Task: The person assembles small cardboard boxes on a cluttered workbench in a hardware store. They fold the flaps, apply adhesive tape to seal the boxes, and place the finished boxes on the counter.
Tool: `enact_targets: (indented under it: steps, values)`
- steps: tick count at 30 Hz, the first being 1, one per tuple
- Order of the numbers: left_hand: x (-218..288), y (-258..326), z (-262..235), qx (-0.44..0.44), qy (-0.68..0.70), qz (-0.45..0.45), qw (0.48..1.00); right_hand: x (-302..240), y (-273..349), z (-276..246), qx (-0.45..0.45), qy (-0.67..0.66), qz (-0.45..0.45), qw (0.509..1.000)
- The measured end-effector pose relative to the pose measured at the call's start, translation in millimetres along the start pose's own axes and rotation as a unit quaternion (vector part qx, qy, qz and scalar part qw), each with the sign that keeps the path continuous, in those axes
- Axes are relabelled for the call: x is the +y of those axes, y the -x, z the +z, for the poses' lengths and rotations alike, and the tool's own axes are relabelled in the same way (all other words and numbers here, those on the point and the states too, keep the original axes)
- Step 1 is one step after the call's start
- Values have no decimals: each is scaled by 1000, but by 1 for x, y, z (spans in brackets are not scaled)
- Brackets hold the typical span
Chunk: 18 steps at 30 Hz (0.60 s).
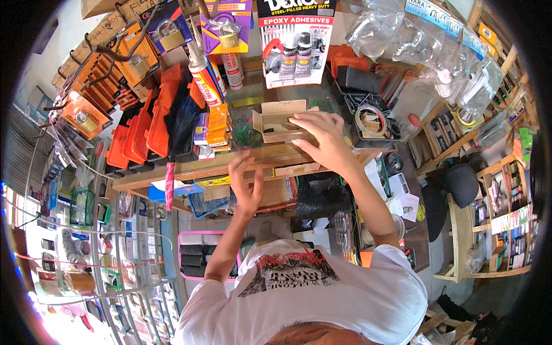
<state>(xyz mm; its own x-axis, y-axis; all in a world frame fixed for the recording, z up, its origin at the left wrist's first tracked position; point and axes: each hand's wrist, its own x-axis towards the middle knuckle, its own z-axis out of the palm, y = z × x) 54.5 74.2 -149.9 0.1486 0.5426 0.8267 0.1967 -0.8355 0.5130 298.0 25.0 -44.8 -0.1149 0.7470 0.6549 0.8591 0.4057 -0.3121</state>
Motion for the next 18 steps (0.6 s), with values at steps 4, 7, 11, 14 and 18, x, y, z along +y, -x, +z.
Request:
enact_targets:
  steps: [4, 7, 11, 14, 18]
  values:
    - [0, 46, -12, -17, -21, -52, 998, 4, 35, -12, -27, -200, 104, 974]
    - [-13, 89, -13, -49, 3, -148, 988, 15, 77, 10, -169, -434, 251, 849]
    - [-35, 125, -27, 22, 44, -306, 951, 15, 127, 52, -353, -383, 193, 831]
    - [-40, 114, -51, 71, 54, -302, 949, 5, 139, 64, -491, -353, 145, 783]
    - [-11, 44, -94, 137, 108, -256, 951, -27, 91, 55, -472, -367, 95, 796]
